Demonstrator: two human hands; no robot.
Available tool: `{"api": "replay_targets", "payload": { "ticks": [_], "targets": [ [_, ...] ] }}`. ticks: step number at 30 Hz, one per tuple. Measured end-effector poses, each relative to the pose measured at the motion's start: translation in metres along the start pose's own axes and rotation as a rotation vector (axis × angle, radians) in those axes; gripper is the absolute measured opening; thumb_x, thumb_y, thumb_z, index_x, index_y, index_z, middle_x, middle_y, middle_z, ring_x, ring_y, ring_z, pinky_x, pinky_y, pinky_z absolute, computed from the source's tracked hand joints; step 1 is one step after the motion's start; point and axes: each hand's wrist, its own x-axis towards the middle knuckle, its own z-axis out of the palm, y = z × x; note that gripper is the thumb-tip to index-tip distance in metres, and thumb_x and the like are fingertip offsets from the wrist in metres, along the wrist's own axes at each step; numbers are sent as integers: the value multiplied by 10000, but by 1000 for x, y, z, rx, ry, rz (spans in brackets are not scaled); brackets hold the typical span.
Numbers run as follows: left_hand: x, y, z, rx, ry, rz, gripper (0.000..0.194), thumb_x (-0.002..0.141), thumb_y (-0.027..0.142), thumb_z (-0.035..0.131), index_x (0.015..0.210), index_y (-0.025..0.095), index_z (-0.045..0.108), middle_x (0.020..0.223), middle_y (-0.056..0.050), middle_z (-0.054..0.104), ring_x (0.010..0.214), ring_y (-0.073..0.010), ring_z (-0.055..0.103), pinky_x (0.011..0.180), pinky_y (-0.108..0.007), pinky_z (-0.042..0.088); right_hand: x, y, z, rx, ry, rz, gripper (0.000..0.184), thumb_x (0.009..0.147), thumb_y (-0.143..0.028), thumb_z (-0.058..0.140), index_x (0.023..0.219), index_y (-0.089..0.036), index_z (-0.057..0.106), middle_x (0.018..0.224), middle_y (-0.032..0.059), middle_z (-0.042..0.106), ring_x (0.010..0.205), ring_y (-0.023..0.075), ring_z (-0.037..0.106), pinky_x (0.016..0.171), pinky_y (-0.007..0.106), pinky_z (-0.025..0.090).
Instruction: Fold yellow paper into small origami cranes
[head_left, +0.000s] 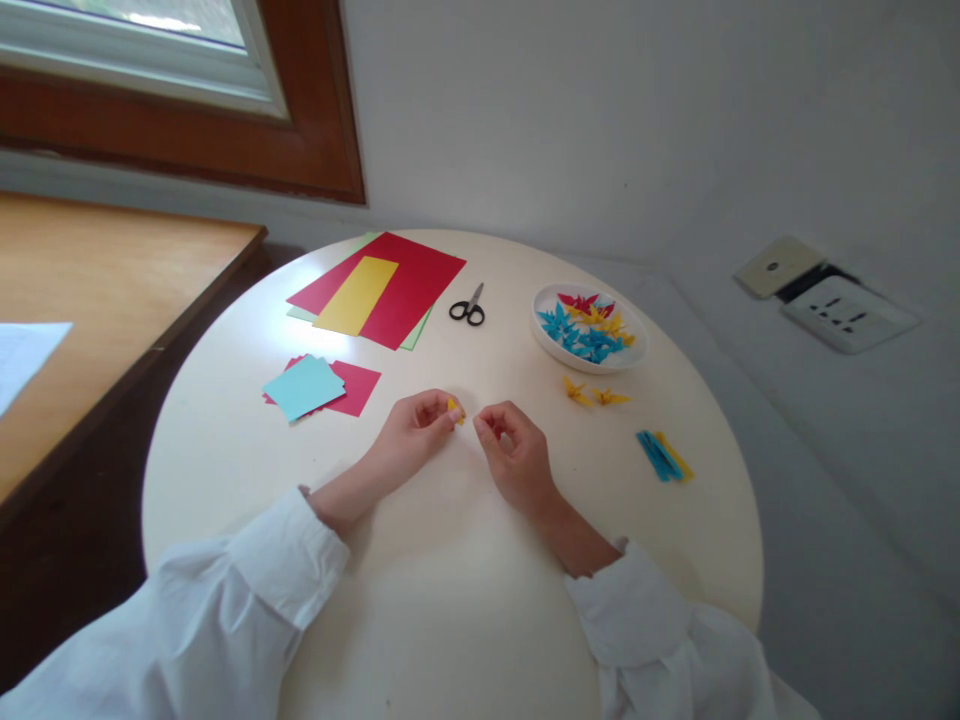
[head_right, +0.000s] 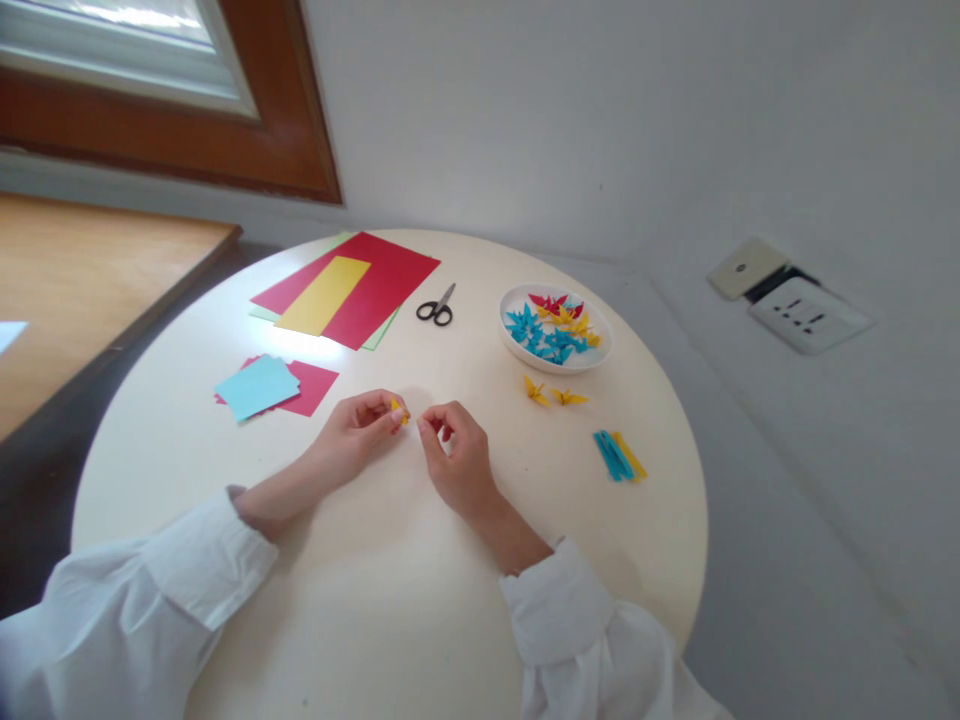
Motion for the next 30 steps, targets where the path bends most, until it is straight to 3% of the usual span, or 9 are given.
{"api": "replay_targets", "payload": {
  "ticks": [7, 16, 22, 30],
  "targets": [
    [4, 8, -1, -252, 105, -85, 195, 672, 313, 693, 660, 150, 588, 622, 34, 511, 587, -74, 444, 560, -201, 344, -1, 0, 0, 11, -7, 17, 108, 800, -213, 501, 696, -194, 523, 656, -9, 543, 600, 123, 493, 587, 256, 417],
    [6, 9, -4, -571, 82, -125, 155, 613, 218, 753, 622, 134, 624, 625, 28, 539, 585, -55, 458, 601, -197, 375, 0, 0, 0, 19, -15, 37, 111, 796, -218, 506, 691, -189, 528, 652, -10, 544, 596, 118, 486, 587, 253, 411],
    [4, 9, -3, -574, 46, -172, 117, 645, 200, 731, 624, 129, 640, 656, 13, 569, 621, -62, 484, 625, -203, 380, -2, 0, 1, 56, -62, 45, 86, 785, -242, 543, 722, -189, 565, 667, -5, 568, 607, 119, 514, 579, 253, 412],
    [1, 5, -1, -443, -135, -170, 88, 702, 220, 696, 724, 136, 688, 743, -30, 654, 771, -143, 575, 749, -276, 417, -1, 0, 1, 57, -91, -6, 69, 774, -263, 585, 772, -197, 607, 680, -4, 584, 614, 120, 529, 568, 248, 418]
  ]
}}
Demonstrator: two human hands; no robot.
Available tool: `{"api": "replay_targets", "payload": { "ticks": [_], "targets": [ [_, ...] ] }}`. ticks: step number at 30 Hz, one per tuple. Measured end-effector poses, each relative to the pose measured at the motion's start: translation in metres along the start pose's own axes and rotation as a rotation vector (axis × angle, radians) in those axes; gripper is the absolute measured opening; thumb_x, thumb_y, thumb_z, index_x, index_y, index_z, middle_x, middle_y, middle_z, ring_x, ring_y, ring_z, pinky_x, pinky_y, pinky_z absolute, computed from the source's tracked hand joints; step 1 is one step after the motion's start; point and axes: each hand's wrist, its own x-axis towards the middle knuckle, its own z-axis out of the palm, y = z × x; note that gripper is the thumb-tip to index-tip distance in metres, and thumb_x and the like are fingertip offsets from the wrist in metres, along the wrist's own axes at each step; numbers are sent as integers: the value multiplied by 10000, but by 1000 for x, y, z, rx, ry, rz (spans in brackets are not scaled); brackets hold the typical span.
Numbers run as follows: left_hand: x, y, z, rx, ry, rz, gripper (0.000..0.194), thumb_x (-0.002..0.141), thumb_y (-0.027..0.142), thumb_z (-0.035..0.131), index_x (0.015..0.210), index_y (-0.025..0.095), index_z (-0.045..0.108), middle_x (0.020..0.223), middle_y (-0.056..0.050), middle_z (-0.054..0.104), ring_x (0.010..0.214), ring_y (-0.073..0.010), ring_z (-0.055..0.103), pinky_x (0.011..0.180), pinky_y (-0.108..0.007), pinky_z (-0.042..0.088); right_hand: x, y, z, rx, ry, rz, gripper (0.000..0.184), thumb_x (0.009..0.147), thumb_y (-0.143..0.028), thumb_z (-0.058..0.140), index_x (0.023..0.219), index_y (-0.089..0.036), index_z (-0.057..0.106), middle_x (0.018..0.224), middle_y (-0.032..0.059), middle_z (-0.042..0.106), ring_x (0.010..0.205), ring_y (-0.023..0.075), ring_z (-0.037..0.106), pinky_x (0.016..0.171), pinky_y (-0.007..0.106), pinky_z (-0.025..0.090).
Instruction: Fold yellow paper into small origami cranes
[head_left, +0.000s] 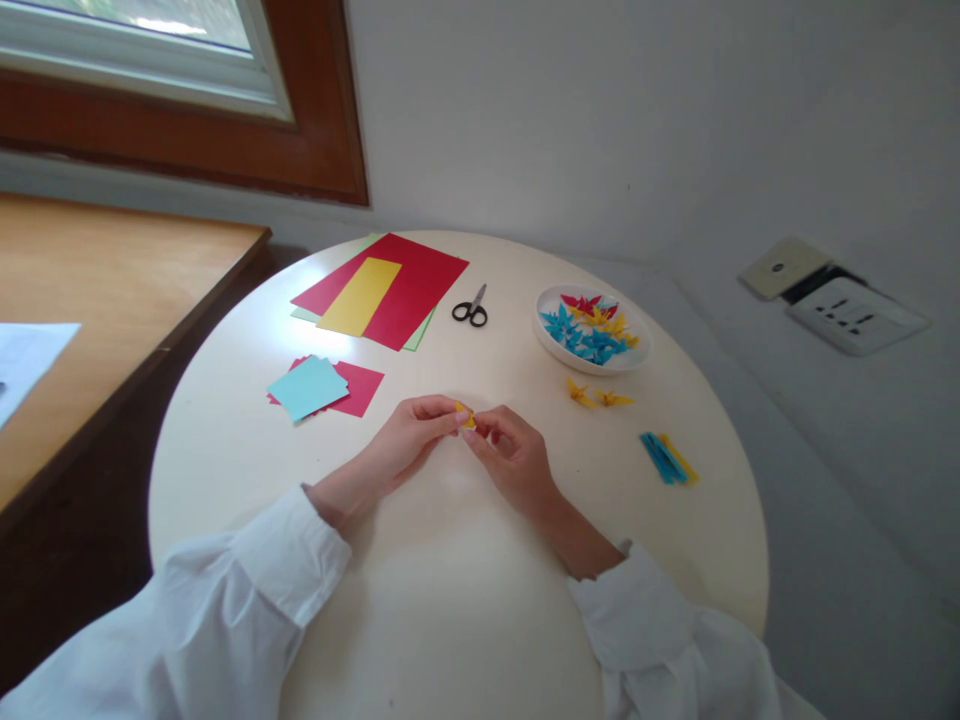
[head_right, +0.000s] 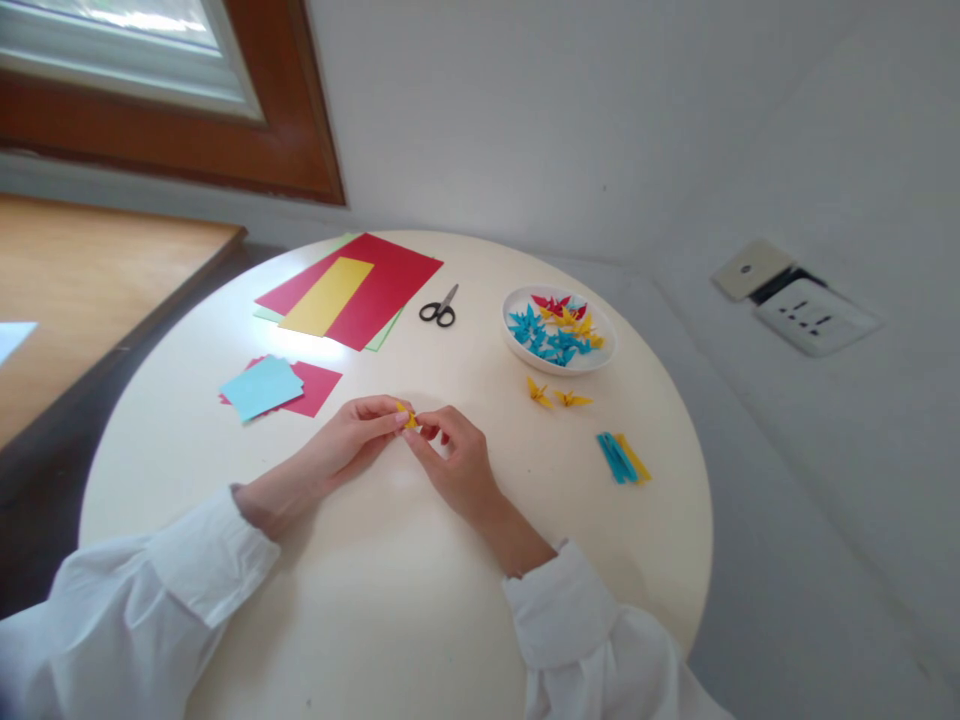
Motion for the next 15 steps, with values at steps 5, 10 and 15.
{"api": "replay_targets", "payload": {
  "ticks": [5, 10, 15],
  "targets": [
    [1, 0, 0, 47, 33, 11, 125, 707, 259, 696, 704, 134, 686, 724, -24, 653, 731, -122, 567, 720, -251, 418, 0, 1, 0, -12, 1, -9, 87, 802, -225, 539, 751, -190, 601, 687, 3, 596, 620, 118, 523, 572, 246, 411],
    [0, 1, 2, 49, 109, 8, 130, 688, 271, 706, 673, 148, 668, 650, -2, 615, 657, -103, 540, 652, -237, 410, 0, 1, 0, -82, 4, -19, 102, 810, -220, 517, 738, -186, 581, 671, 3, 588, 589, 114, 498, 541, 244, 387],
    [0, 1, 2, 47, 136, 18, 118, 671, 255, 707, 658, 147, 662, 639, -2, 601, 642, -95, 514, 642, -230, 397, 0, 3, 0, -88, 0, 5, 116, 812, -239, 514, 741, -179, 585, 671, 9, 591, 584, 117, 499, 532, 245, 388]
  ]
}}
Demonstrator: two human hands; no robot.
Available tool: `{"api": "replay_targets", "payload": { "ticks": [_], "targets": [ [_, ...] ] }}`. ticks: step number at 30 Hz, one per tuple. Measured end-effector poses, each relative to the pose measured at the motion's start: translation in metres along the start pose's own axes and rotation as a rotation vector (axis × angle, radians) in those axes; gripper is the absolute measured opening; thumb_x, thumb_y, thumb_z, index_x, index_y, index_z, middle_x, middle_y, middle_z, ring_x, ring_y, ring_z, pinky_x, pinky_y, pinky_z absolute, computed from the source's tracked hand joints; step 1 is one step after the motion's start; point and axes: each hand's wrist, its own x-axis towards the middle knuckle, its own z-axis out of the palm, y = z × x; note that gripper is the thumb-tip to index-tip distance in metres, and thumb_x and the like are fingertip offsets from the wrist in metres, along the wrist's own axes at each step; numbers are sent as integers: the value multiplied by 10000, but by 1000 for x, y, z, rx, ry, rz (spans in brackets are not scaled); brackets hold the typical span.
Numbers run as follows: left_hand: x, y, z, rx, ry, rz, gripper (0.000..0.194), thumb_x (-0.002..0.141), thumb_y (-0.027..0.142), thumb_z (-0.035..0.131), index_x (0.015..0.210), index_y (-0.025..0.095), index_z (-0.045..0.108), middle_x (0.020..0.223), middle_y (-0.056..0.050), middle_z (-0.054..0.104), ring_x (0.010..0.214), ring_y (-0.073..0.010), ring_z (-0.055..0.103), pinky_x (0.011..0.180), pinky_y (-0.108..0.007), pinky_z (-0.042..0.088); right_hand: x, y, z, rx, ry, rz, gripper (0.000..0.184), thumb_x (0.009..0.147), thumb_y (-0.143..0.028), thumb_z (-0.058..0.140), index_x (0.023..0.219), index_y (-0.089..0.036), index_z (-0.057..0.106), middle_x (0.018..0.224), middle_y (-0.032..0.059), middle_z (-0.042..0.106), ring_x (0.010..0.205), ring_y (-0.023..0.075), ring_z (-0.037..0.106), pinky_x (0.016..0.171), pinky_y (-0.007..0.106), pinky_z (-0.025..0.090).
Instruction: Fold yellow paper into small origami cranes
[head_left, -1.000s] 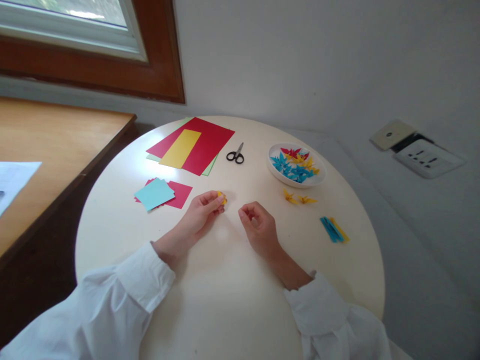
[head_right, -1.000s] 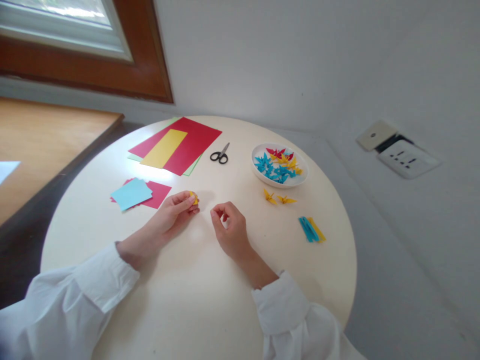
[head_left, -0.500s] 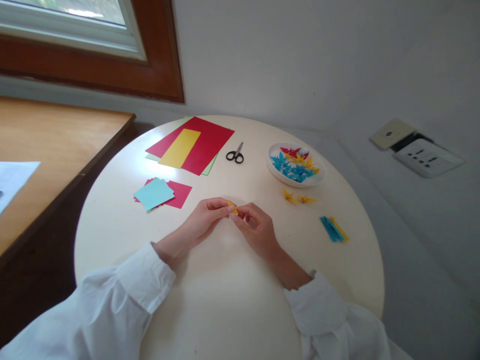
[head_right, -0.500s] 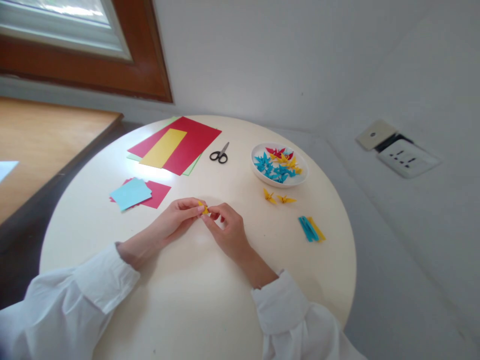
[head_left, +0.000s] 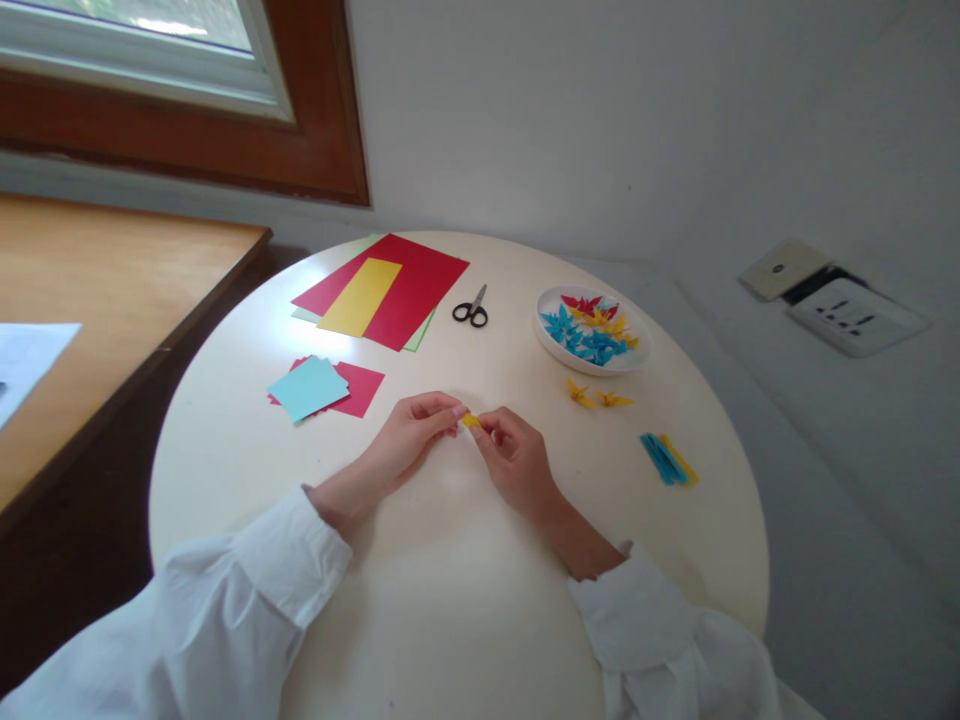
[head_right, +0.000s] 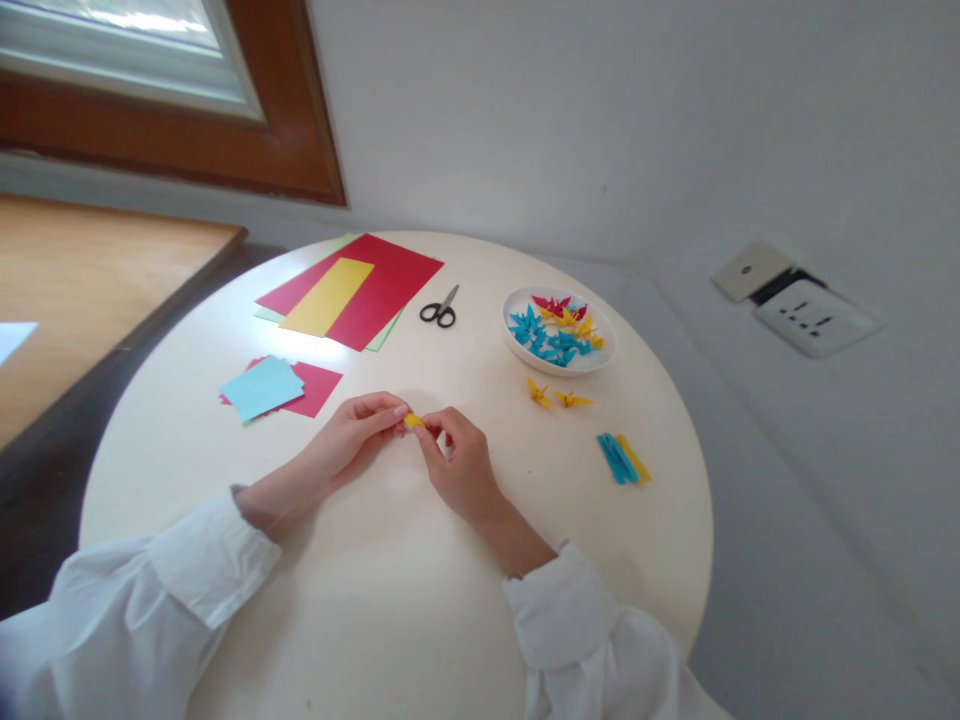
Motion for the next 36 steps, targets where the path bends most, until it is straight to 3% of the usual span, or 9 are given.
{"api": "replay_targets", "payload": {
  "ticks": [7, 18, 25, 36],
  "targets": [
    [1, 1, -1, -4, 18, 8, 141, 675, 274, 702, 655, 139, 666, 628, -10, 594, 658, -101, 519, 677, -238, 403, 1, 4, 2, 60, 46, 127, 118, 798, -278, 536, 773, -185, 605, 721, 21, 620, 625, 131, 543, 569, 255, 433],
    [1, 0, -2, -75, -120, -38, 193, 731, 300, 673, 678, 127, 605, 636, -13, 598, 653, -103, 552, 676, -238, 426, 1, 0, 0, 74, -78, 48, 130, 799, -261, 530, 743, -180, 614, 689, 18, 610, 623, 125, 540, 552, 248, 407],
    [0, 2, 0, -66, -112, -50, 168, 702, 256, 696, 668, 119, 604, 643, -11, 599, 685, -107, 565, 705, -246, 441, 2, 1, 2, 101, 0, 152, 110, 744, -287, 601, 699, -191, 571, 668, 5, 592, 593, 124, 528, 528, 246, 412],
    [0, 0, 1, -50, -107, -29, 197, 689, 285, 708, 665, 124, 596, 646, -4, 594, 691, -112, 575, 766, -285, 462, 2, 2, 2, 157, 11, 213, 149, 739, -291, 589, 669, -198, 496, 623, -26, 517, 574, 111, 487, 526, 234, 399]
  ]
}}
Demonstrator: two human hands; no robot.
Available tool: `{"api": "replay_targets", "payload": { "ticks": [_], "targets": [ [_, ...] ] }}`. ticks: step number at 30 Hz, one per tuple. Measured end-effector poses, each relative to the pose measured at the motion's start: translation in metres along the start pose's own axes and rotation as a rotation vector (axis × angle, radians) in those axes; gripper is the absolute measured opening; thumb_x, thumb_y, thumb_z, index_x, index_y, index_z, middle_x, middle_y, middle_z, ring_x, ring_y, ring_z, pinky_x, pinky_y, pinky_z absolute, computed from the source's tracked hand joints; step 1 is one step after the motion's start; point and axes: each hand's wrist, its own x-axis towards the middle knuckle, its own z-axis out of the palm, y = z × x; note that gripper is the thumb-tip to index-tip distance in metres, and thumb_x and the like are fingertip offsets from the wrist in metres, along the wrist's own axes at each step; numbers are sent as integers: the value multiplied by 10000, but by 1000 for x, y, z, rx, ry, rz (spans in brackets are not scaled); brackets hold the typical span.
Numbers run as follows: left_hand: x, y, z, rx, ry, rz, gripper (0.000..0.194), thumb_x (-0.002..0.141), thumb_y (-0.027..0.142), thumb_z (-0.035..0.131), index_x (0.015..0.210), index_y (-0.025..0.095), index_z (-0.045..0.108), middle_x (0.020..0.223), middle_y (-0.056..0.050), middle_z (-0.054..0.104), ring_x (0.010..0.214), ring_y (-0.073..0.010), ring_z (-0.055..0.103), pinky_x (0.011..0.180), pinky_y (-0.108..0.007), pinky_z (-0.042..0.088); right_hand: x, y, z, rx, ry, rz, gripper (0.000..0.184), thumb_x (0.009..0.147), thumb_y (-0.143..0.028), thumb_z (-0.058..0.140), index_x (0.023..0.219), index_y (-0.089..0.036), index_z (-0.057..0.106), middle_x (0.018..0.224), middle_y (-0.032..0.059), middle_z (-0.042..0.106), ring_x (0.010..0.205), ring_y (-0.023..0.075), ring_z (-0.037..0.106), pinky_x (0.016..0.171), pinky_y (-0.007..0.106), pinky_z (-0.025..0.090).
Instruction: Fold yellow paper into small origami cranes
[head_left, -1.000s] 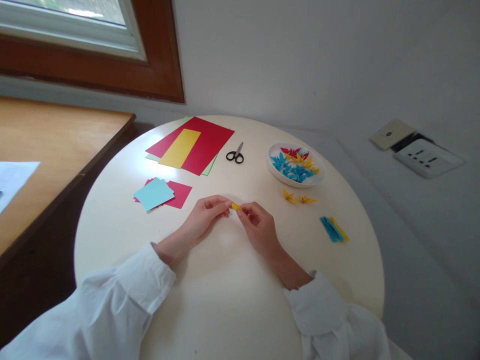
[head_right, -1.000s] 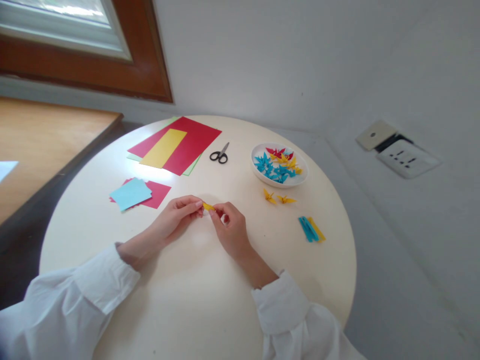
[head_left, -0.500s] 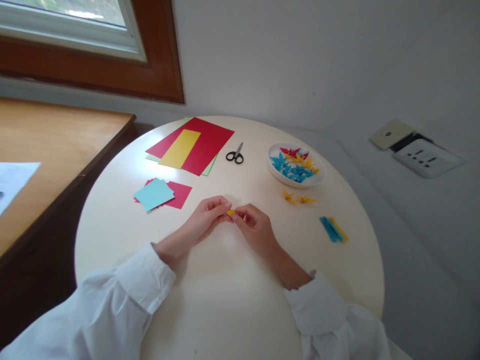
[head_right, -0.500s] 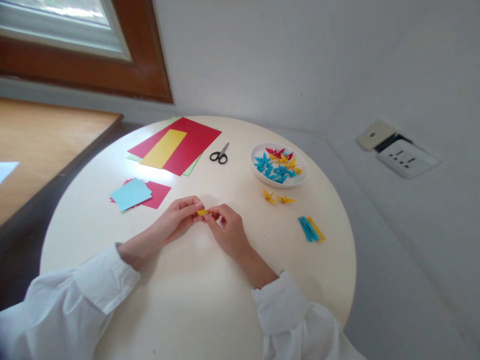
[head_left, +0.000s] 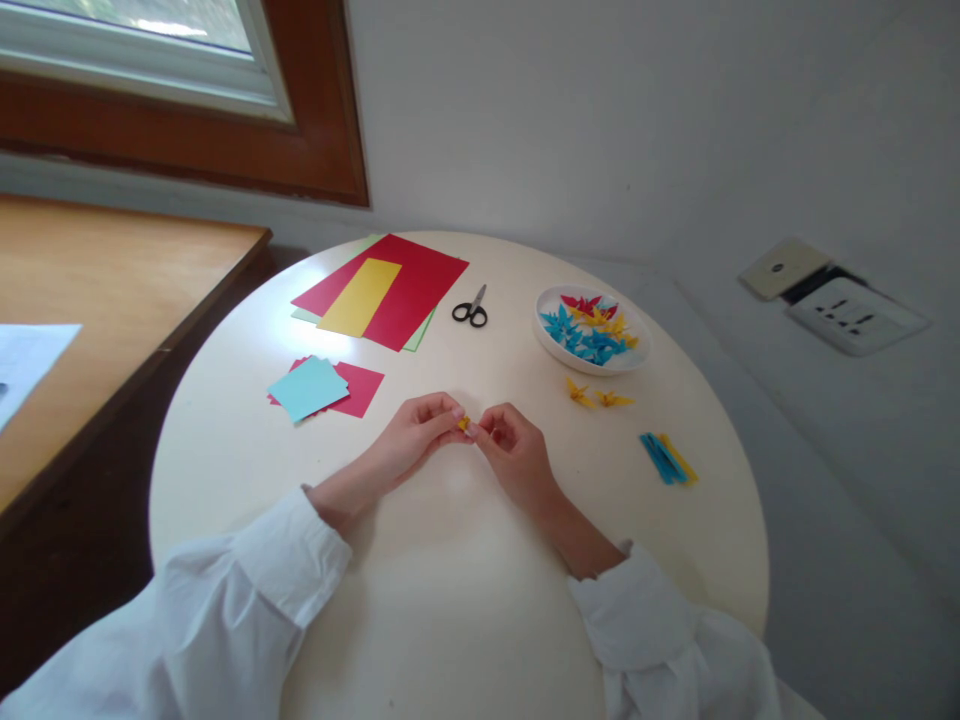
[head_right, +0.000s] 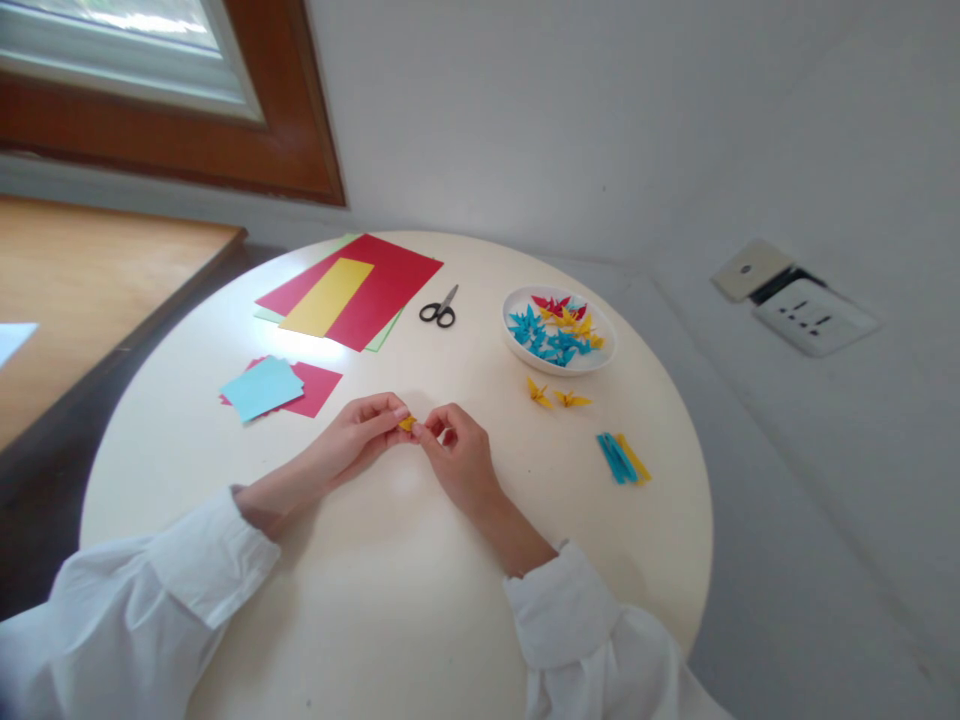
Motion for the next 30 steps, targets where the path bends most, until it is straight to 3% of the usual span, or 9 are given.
{"api": "replay_targets", "payload": {
  "ticks": [8, 15, 21, 30],
  "targets": [
    [1, -3, -3, 239, 8, 36, 275, 731, 395, 642, 655, 137, 585, 646, -4, 579, 651, -106, 546, 666, -248, 433, 0, 4, 0, -3, -38, -25, 144, 760, -300, 564, 682, -199, 497, 628, -26, 528, 564, 107, 470, 533, 233, 391],
    [0, 0, 1, 551, 84, 95, 293, 747, 415, 575, 626, 150, 541, 580, 17, 514, 537, -88, 436, 509, -213, 322, 0, -1, -2, -85, -105, -93, 184, 818, -290, 464, 697, -189, 557, 659, 3, 593, 603, 121, 509, 565, 243, 394],
    [1, -3, -1, 671, 111, 155, 237, 761, 351, 538, 628, 155, 520, 580, 23, 490, 535, -88, 395, 492, -211, 289, 0, -1, -3, -67, -118, -93, 257, 852, -347, 430, 722, -184, 580, 702, 21, 624, 667, 139, 550, 608, 256, 414],
    [-4, 4, 4, 727, 126, 247, 232, 759, 350, 534, 620, 167, 510, 568, 25, 463, 540, -99, 376, 506, -227, 284, 0, -5, -4, -69, -99, -71, 191, 795, -329, 512, 738, -179, 616, 694, 16, 648, 639, 135, 558, 573, 249, 398]
  ]
}}
